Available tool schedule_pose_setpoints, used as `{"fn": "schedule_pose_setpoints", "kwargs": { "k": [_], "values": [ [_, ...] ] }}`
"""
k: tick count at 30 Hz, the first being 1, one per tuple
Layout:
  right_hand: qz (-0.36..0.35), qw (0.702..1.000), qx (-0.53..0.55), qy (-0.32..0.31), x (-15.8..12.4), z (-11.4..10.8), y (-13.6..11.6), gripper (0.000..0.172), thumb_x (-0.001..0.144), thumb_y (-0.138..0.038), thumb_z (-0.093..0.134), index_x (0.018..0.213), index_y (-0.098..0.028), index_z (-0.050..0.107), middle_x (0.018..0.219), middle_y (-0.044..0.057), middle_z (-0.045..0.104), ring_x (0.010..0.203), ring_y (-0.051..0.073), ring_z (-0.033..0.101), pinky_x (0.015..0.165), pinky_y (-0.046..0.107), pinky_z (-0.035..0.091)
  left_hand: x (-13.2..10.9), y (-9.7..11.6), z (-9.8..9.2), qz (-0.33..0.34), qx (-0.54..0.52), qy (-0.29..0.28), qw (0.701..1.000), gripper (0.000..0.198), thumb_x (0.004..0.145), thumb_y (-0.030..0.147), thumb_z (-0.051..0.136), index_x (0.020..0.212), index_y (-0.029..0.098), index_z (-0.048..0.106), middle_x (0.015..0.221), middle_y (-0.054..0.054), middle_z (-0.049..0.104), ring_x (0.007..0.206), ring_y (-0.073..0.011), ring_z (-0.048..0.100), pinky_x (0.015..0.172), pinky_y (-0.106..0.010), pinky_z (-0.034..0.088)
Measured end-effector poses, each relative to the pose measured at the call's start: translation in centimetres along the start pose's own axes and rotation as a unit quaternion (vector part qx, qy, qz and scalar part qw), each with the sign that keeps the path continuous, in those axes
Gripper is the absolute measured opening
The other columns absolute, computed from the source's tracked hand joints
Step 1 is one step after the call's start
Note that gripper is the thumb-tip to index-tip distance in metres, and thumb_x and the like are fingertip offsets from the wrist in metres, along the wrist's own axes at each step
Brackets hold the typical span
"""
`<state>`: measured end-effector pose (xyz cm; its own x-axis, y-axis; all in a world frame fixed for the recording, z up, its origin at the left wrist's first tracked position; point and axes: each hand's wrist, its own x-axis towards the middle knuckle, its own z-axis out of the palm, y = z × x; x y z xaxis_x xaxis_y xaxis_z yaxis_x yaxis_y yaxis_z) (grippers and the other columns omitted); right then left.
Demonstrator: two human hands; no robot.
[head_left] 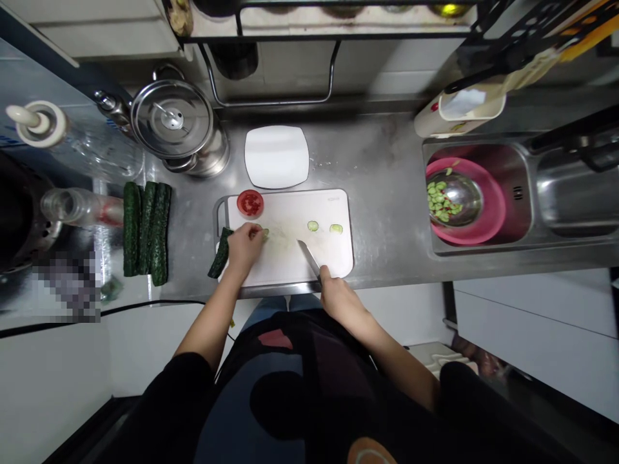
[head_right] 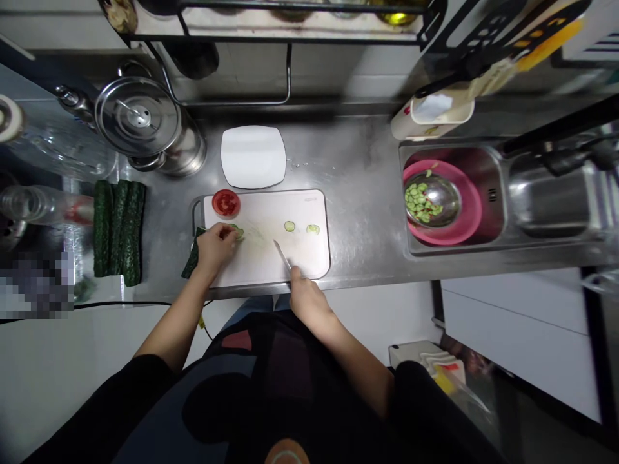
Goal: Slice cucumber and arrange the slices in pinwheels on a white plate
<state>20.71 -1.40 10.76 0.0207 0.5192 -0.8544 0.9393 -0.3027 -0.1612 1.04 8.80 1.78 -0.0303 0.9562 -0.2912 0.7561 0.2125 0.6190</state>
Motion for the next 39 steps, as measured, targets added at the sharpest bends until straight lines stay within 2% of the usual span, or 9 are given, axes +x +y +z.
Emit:
{"fn": "schedule_pose_setpoints", "kwargs": {
  "k": [4,8,9,14,18,24,29,34,39],
  "values": [
    [-0.009,1.0,0.002,0.009,0.3,-0.1,0.0,0.043,0.078,0.001,0.039,0.118,-0.016,0.043,0.09,0.012,0.068,0.089,0.025,0.067,0.065,0.027,0.042,1.4,-1.4,-0.7,0.043,0.061,0.037,0.997,0.008,0.079,0.017,0.058,0.08,0.019,0.066,0.082,-0.005,0.068,0.083,-0.0207,0.062,0.081,-0.032,0.047],
    [-0.009,1.0,0.001,0.005,0.4,0.0,0.3,0.044,0.08,0.0,0.04,0.12,-0.016,0.042,0.09,0.011,0.068,0.088,0.024,0.067,0.066,0.027,0.043,1.9,0.0,1.1,0.11,0.075,0.065,0.989,0.018,0.082,0.016,0.055,0.096,0.017,0.067,0.102,-0.01,0.064,0.102,-0.0231,0.059,0.092,-0.035,0.045],
    [-0.009,1.0,0.0,0.007,0.4,0.0,0.3,0.044,0.08,0.0,0.039,0.121,-0.016,0.041,0.09,0.011,0.068,0.089,0.024,0.067,0.066,0.027,0.043,2.0,0.8,1.9,0.123,0.07,0.051,0.989,0.02,0.083,0.016,0.055,0.099,0.017,0.067,0.104,-0.01,0.063,0.103,-0.0228,0.058,0.093,-0.035,0.045],
    [0.003,1.0,-0.01,0.008,0.4,0.1,0.4,0.044,0.081,0.0,0.038,0.121,-0.016,0.042,0.093,0.013,0.069,0.092,0.025,0.067,0.068,0.028,0.044,3.3,5.6,5.9,0.175,0.063,-0.147,0.971,0.027,0.078,0.02,0.065,0.105,0.019,0.066,0.101,-0.007,0.061,0.1,-0.0221,0.058,0.091,-0.034,0.048],
    [0.009,1.0,-0.013,0.005,0.2,0.1,0.3,0.045,0.079,0.001,0.036,0.121,-0.016,0.043,0.095,0.014,0.069,0.095,0.027,0.067,0.069,0.03,0.045,4.1,7.4,7.1,0.193,0.085,-0.179,0.961,0.023,0.075,0.019,0.068,0.098,0.02,0.068,0.102,-0.006,0.058,0.105,-0.0237,0.055,0.094,-0.035,0.046],
    [0.011,1.0,-0.007,0.006,0.1,0.1,0.4,0.044,0.08,0.0,0.036,0.12,-0.015,0.044,0.094,0.014,0.069,0.093,0.026,0.067,0.067,0.028,0.044,4.1,8.3,6.9,0.191,0.098,-0.197,0.957,0.013,0.073,0.011,0.066,0.084,0.018,0.067,0.099,-0.007,0.061,0.102,-0.0229,0.057,0.091,-0.034,0.047],
    [0.012,1.0,-0.007,0.013,0.1,0.0,0.6,0.043,0.079,0.0,0.036,0.119,-0.016,0.044,0.093,0.014,0.069,0.09,0.025,0.068,0.065,0.028,0.043,3.6,8.3,6.3,0.178,0.036,-0.236,0.955,0.01,0.078,0.01,0.059,0.082,0.017,0.066,0.082,-0.003,0.067,0.08,-0.0167,0.061,0.074,-0.027,0.047],
    [0.016,1.0,-0.005,0.012,0.3,0.0,1.0,0.042,0.082,-0.002,0.036,0.121,-0.016,0.042,0.091,0.012,0.068,0.089,0.024,0.067,0.066,0.028,0.043,2.8,5.3,3.5,0.151,-0.018,-0.198,0.968,0.007,0.078,0.021,0.063,0.081,0.019,0.069,0.076,0.001,0.07,0.073,-0.0141,0.061,0.069,-0.024,0.046],
    [0.005,1.0,-0.005,0.008,0.7,-0.3,0.3,0.042,0.082,-0.003,0.038,0.121,-0.016,0.041,0.091,0.012,0.068,0.09,0.025,0.067,0.068,0.028,0.044,2.4,2.4,1.6,0.153,0.045,-0.221,0.962,0.017,0.077,0.015,0.056,0.079,0.022,0.071,0.077,0.001,0.072,0.075,-0.0164,0.064,0.073,-0.027,0.048]
  ]
}}
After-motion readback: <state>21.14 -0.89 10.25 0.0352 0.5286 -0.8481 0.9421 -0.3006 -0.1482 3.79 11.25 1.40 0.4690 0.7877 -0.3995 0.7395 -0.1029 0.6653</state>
